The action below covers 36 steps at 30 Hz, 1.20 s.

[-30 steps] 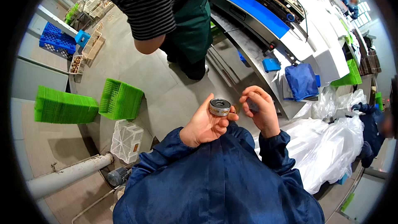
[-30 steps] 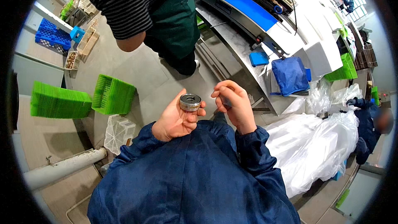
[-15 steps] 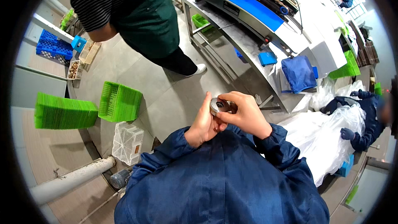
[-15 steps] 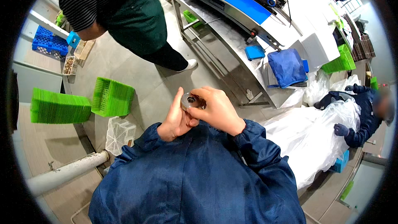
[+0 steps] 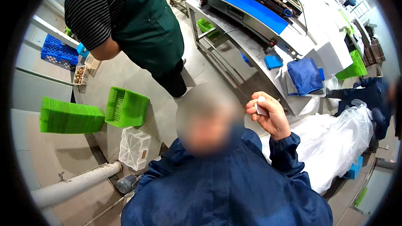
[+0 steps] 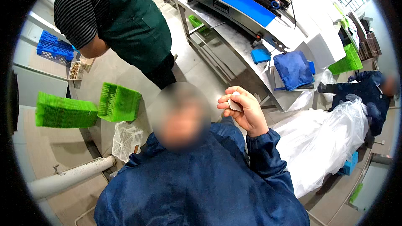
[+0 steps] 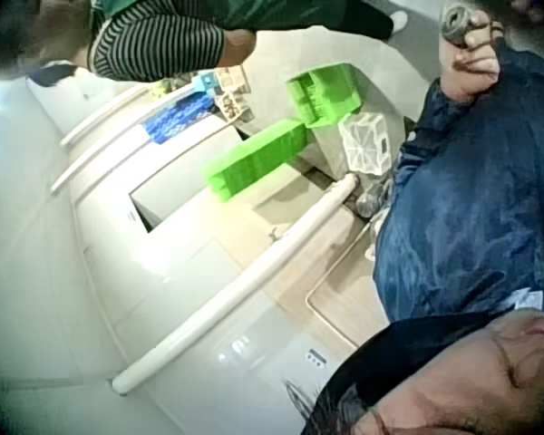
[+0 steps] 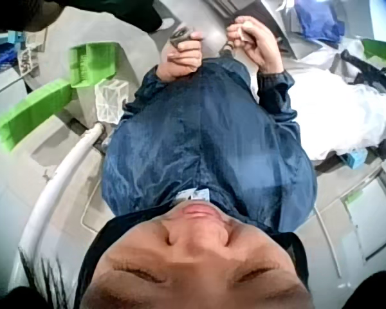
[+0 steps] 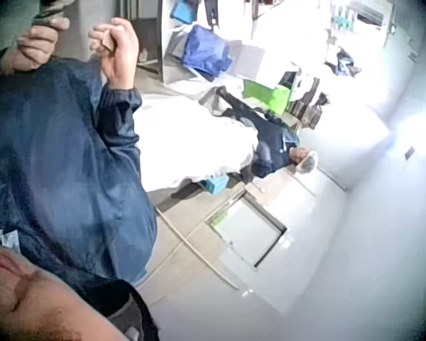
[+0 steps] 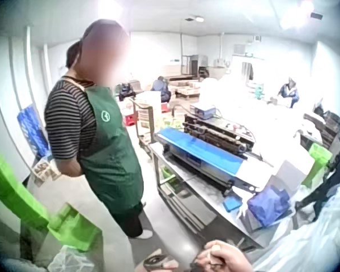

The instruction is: The person uses a screwdriver to adjust and repair a component on an industrial conveyor belt machine. They manipulate small metal parts by hand before securing them with the tool at a workstation.

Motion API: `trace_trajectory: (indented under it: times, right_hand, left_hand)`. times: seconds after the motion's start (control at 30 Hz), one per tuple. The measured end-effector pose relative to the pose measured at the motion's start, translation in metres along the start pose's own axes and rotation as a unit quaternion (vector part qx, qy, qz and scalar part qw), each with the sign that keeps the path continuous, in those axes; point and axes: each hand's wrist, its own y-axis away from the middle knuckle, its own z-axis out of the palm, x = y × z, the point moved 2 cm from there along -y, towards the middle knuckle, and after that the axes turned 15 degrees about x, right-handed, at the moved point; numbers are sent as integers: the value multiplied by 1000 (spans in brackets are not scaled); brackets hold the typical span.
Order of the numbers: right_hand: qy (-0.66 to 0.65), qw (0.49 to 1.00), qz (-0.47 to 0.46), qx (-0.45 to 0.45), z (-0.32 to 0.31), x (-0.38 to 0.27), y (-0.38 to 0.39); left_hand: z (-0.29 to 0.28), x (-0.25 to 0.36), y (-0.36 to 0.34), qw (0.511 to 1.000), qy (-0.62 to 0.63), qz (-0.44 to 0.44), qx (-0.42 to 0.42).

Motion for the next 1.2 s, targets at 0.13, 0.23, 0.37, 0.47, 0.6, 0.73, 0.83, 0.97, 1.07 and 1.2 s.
trace_trajectory:
  times: [0.13, 0.23, 0.37, 0.47, 0.6, 0.73, 0.83, 0.97, 1.07, 1.2]
  right_hand:
    - [-21, 999, 39, 30, 1, 5, 9]
    - [-11, 999, 26, -29, -12, 13, 4]
    - [46, 998, -34, -15, 10, 8, 14]
    - [122, 989, -80, -30, 24, 1, 17]
    - [280, 936, -187, -104, 36, -3, 16]
    - [379, 889, -228, -118, 40, -5, 19]
    - [391, 882, -222, -139, 40, -9, 24]
    - [352, 898, -189, -182, 49, -10, 35]
    - [360, 887, -203, -207, 50, -3, 36]
    - [417, 849, -254, -203, 48, 4, 38]
  left_hand:
    - [-4, -2, 1, 998, -47, 44, 16]
    - [-3, -4, 2, 994, -83, 65, 23]
    - [-6, -9, 3, 981, -161, 105, 39]
    - [-13, -18, -3, 947, -280, 149, 51]
    - [-44, -30, -18, 901, -382, 199, 47]
    - [-65, -35, -17, 998, 7, 25, -61]
    - [-45, -30, -8, 998, 15, -25, -53]
    - [-27, -28, -2, 997, 16, -63, -41]
    - [-16, -28, 2, 996, 14, -80, -36]
    - [-2, -27, 4, 994, 10, -104, -22]
